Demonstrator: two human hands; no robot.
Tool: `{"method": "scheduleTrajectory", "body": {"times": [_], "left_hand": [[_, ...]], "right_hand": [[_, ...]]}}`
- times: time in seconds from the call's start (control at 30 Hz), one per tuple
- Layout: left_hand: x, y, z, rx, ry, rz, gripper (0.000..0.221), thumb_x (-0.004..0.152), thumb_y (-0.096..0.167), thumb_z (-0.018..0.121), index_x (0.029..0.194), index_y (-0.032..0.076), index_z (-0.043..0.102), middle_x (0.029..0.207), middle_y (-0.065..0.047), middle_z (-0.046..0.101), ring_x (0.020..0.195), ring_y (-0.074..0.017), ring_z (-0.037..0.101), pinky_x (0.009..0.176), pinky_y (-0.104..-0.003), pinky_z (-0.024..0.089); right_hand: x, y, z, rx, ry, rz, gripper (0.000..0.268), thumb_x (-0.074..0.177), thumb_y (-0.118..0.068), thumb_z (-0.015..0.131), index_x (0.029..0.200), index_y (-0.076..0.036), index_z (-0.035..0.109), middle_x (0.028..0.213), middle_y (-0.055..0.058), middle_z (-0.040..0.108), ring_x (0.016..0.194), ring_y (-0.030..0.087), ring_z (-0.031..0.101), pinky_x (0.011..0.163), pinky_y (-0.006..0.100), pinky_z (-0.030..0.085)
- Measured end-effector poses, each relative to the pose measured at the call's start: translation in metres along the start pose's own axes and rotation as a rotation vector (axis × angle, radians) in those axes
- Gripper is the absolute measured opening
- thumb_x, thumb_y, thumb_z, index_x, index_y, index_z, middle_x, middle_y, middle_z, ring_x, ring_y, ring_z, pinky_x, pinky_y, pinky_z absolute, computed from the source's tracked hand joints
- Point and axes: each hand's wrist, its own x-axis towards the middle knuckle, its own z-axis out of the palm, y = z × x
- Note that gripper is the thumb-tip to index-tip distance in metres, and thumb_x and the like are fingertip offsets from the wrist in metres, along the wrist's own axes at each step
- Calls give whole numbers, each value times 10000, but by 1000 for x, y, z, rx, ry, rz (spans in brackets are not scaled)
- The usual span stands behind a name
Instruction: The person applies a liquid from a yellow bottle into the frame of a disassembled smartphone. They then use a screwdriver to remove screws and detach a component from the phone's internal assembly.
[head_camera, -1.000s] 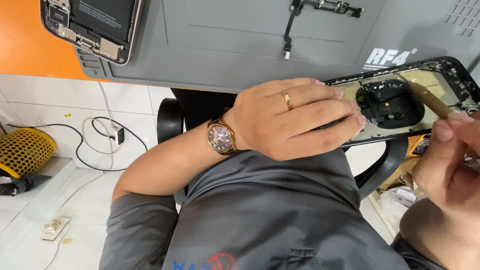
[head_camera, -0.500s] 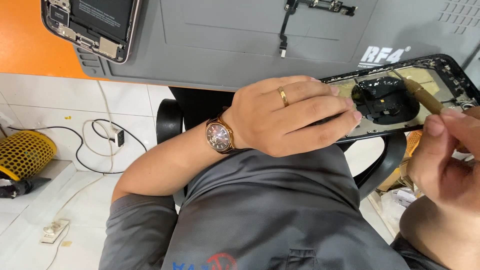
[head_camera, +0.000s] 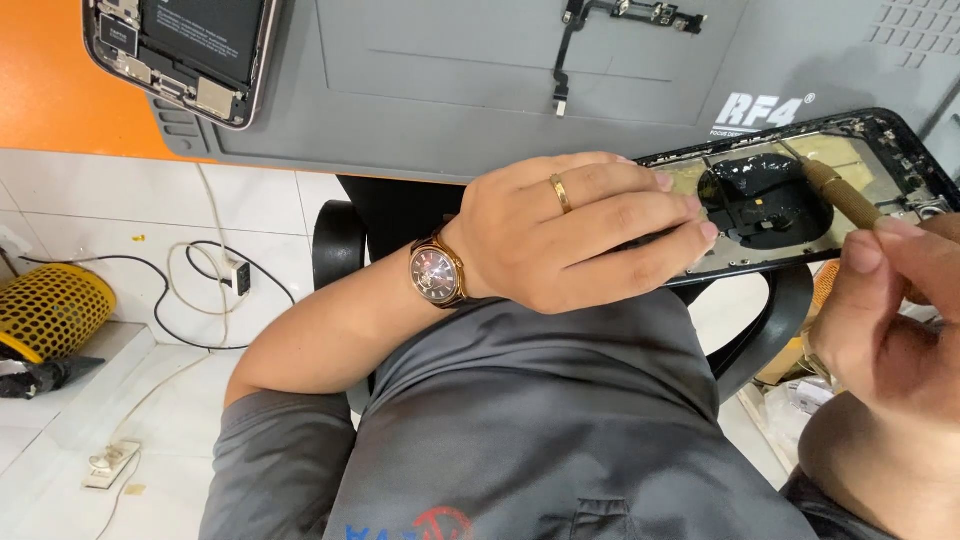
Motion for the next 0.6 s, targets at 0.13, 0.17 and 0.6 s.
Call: {"method": "scheduleTrajectory", "body": {"times": [0.13,0.17,0.6], "left_hand": [[1,0,1,4,-6,6,116,1058,157,824,1106,128,723,1019,15,738,827,-126,759,792,-232,704],[1,0,2,11,11,5,126,1050,159,830,1103,128,721,1008,17,741,817,-123,758,781,-229,702],[0,1,1,-44,5,-15,98,1065,126,807,1117,103,727,1032,-18,738,812,-159,764,788,-256,719]], "right_hand": [[9,-9,1,4,37,16,123,1351,169,718,1299,278,692,1178,409,670,873,401,498,842,485,418],[16,-14,-1,-22,54,-50,150,1349,178,725,1256,291,692,1121,405,671,823,390,476,805,488,411],[62,-58,-17,-79,-25,-82,406,1446,89,521,1610,426,677,1453,532,696,1242,606,709,1110,606,594]]}}
